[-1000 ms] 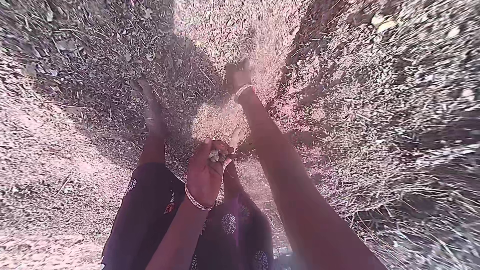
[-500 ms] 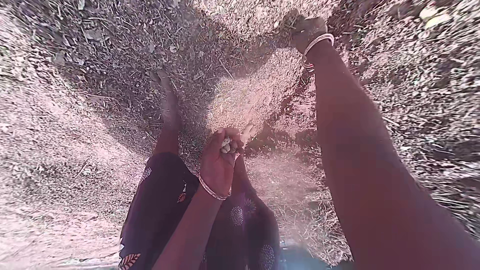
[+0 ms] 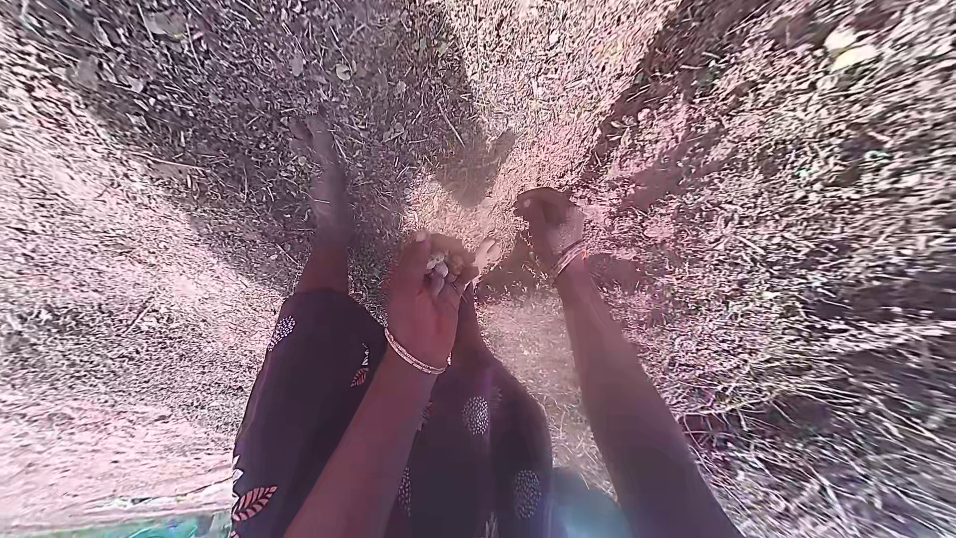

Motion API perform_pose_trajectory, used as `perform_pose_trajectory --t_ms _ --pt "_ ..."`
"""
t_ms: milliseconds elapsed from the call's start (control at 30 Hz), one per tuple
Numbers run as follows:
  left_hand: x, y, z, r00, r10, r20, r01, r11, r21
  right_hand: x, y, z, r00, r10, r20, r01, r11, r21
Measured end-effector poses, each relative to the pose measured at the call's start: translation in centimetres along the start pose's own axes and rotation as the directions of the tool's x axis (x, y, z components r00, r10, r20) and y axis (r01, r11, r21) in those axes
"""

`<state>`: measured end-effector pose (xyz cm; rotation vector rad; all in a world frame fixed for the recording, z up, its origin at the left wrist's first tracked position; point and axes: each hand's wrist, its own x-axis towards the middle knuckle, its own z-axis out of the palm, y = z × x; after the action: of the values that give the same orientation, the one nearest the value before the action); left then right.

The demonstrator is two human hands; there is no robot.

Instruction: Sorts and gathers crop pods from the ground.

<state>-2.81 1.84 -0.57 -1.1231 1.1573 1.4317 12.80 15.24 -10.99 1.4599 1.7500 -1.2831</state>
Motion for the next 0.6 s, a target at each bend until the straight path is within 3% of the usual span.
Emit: perform_pose_trajectory --t_ms 67,167,233,267,433,600 --pt "-0.2 0.0 0.0 0.991 -0.023 0.134 0.026 0.999 -0.020 3.2 6.3 2.4 0.972 0.197 0.131 -0.116 0.880 -0.461" --pt "-0.3 -0.1 -0.1 0.976 -0.027 0.214 0.034 0.999 -0.031 5.0 14.1 4.7 0.915 0.244 0.321 0.107 0.619 -0.778" --pt "-0.4 -0.3 -0.6 0.982 -0.022 0.190 0.027 0.999 -0.022 4.1 15.1 4.8 0.899 0.256 0.355 0.159 0.564 -0.811" --pt "-0.4 -0.4 -0.7 0.985 -0.021 0.173 0.024 1.000 -0.015 3.6 14.3 4.7 0.890 0.302 0.341 0.117 0.573 -0.811" --pt "-0.4 -0.9 -0.5 0.990 -0.036 0.133 0.035 0.999 0.012 1.4 8.2 1.6 0.826 0.549 0.131 -0.284 0.604 -0.745" --pt "-0.4 -1.0 -0.8 0.991 0.013 0.135 -0.016 1.000 0.017 0.9 7.6 -2.6 0.898 0.434 -0.066 -0.370 0.667 -0.647"
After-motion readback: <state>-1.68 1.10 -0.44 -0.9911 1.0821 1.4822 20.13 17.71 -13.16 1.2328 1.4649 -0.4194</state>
